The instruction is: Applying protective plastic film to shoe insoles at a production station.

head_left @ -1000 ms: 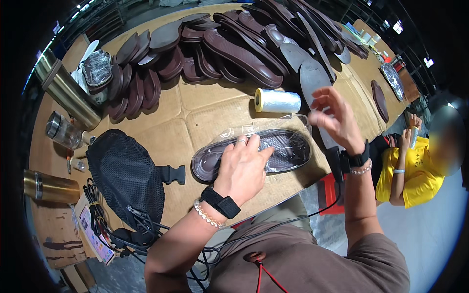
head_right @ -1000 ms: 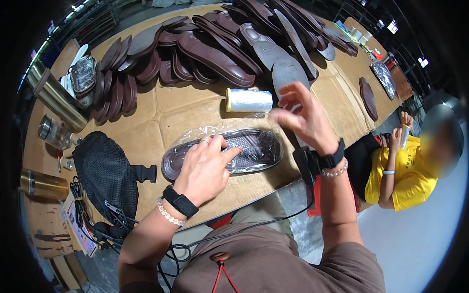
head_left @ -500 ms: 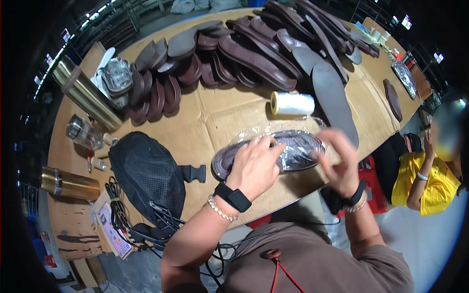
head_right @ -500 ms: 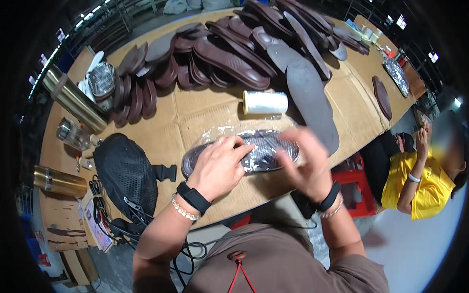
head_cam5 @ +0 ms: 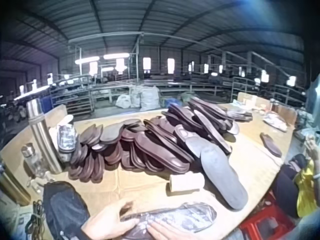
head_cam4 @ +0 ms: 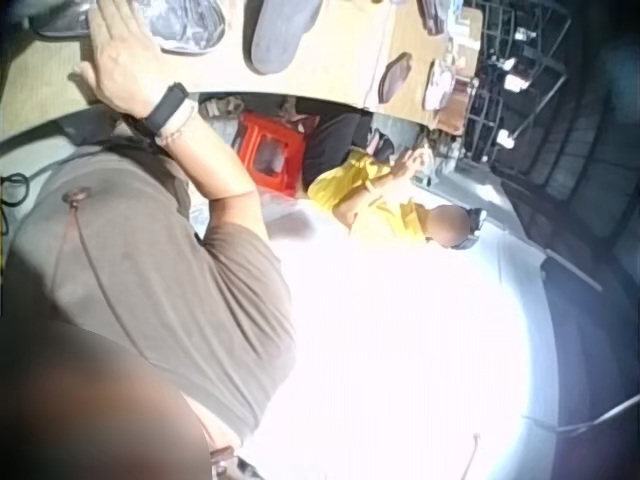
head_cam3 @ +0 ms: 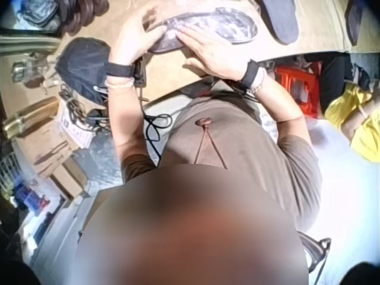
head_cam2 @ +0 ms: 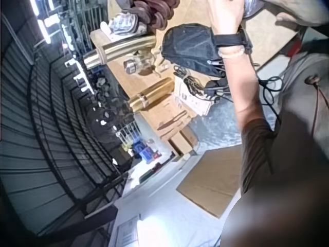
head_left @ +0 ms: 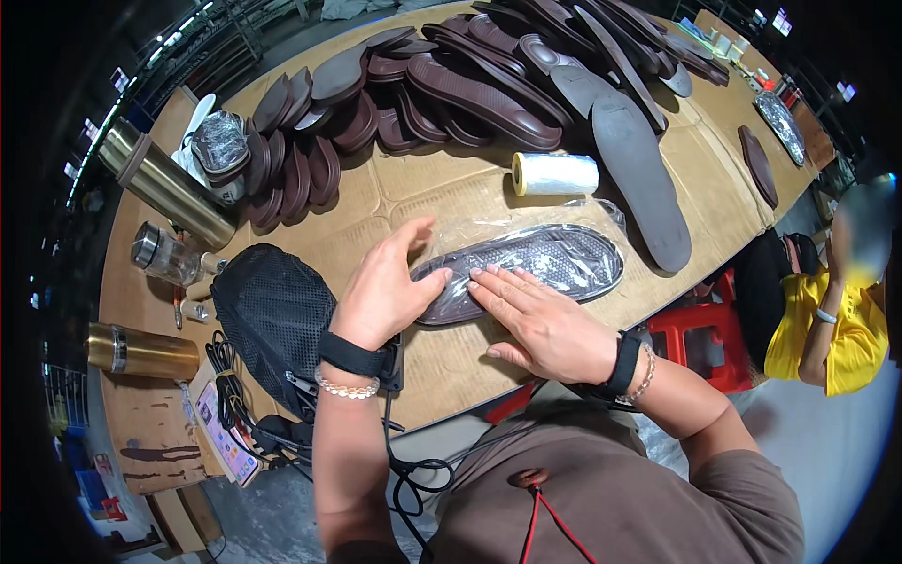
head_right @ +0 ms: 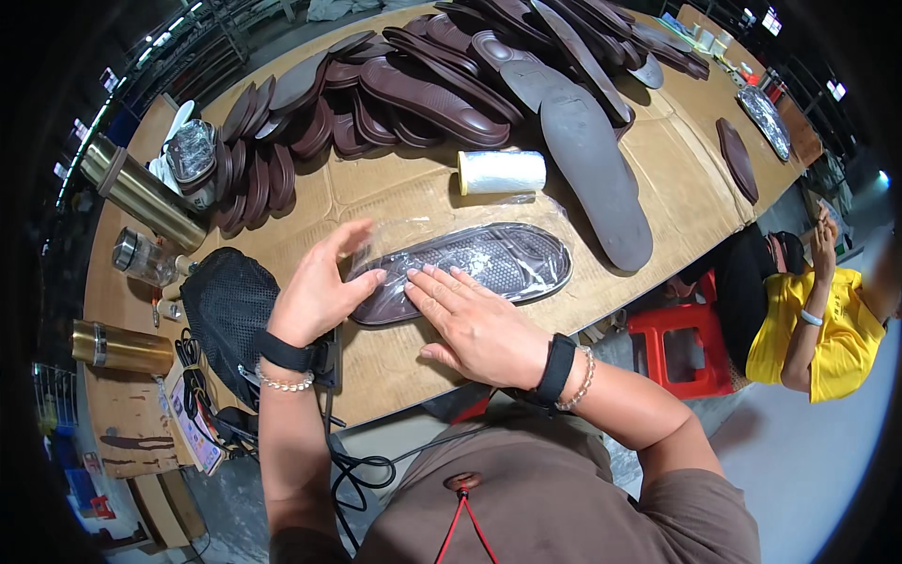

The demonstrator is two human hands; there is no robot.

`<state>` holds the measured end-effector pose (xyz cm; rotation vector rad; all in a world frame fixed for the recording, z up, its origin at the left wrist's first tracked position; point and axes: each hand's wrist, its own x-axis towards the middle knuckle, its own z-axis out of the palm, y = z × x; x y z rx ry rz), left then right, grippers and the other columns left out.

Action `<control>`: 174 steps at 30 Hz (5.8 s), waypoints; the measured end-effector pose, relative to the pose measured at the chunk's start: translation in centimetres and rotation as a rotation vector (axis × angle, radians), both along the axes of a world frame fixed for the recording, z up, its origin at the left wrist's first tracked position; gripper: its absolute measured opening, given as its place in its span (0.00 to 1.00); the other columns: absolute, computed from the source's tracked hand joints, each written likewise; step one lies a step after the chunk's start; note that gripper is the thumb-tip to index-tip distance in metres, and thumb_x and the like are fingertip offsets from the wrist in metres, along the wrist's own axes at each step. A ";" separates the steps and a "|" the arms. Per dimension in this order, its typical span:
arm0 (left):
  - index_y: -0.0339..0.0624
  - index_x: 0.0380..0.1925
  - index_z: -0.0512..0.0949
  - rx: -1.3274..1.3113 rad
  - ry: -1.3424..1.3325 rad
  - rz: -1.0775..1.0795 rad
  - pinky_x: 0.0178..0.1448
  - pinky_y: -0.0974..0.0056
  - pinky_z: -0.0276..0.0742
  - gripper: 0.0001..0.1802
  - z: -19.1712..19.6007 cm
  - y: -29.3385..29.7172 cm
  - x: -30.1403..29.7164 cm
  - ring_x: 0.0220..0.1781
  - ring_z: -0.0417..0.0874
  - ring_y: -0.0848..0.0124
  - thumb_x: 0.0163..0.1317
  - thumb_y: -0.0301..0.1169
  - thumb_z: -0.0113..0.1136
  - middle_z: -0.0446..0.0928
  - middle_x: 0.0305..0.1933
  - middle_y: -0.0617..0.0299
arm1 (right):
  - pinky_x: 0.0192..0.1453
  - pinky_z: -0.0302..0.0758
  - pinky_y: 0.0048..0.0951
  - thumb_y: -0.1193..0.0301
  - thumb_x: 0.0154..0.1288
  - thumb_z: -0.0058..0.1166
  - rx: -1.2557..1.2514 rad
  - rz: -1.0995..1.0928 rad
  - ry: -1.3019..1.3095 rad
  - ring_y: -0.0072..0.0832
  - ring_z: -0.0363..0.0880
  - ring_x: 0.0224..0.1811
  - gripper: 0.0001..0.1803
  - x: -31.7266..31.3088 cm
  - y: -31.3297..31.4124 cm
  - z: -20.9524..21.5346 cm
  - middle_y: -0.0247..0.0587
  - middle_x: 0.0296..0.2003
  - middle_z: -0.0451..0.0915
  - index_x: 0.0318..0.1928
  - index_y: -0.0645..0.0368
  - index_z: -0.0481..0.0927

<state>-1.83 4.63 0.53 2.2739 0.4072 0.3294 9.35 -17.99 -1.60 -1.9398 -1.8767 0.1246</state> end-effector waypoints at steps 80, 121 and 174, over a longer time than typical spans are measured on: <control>0.30 0.80 0.53 0.560 0.275 -0.150 0.83 0.28 0.40 0.61 -2.1 -10.8 -0.3 0.87 0.45 0.40 0.56 0.56 0.70 0.48 0.85 0.37 | 0.85 0.50 0.53 0.29 0.70 0.43 -0.088 -0.009 -0.223 0.58 0.52 0.83 0.62 5.1 -2.7 -2.1 0.69 0.79 0.55 0.79 0.76 0.52; 0.26 0.77 0.57 0.363 0.345 -0.194 0.86 0.42 0.48 0.46 2.6 -9.2 -5.1 0.86 0.50 0.38 0.71 0.46 0.62 0.50 0.83 0.31 | 0.87 0.40 0.57 0.40 0.72 0.53 -0.166 -0.434 -0.115 0.55 0.47 0.85 0.55 4.5 -10.0 -1.8 0.66 0.80 0.52 0.80 0.73 0.51; 0.36 0.46 0.81 -0.257 0.453 -0.074 0.39 0.68 0.76 0.14 -0.7 -1.9 -1.6 0.34 0.77 0.78 0.66 0.32 0.72 0.78 0.32 0.68 | 0.85 0.49 0.54 0.48 0.73 0.58 -0.012 -0.537 -0.018 0.58 0.56 0.82 0.47 2.0 -8.5 -1.7 0.68 0.76 0.60 0.76 0.75 0.61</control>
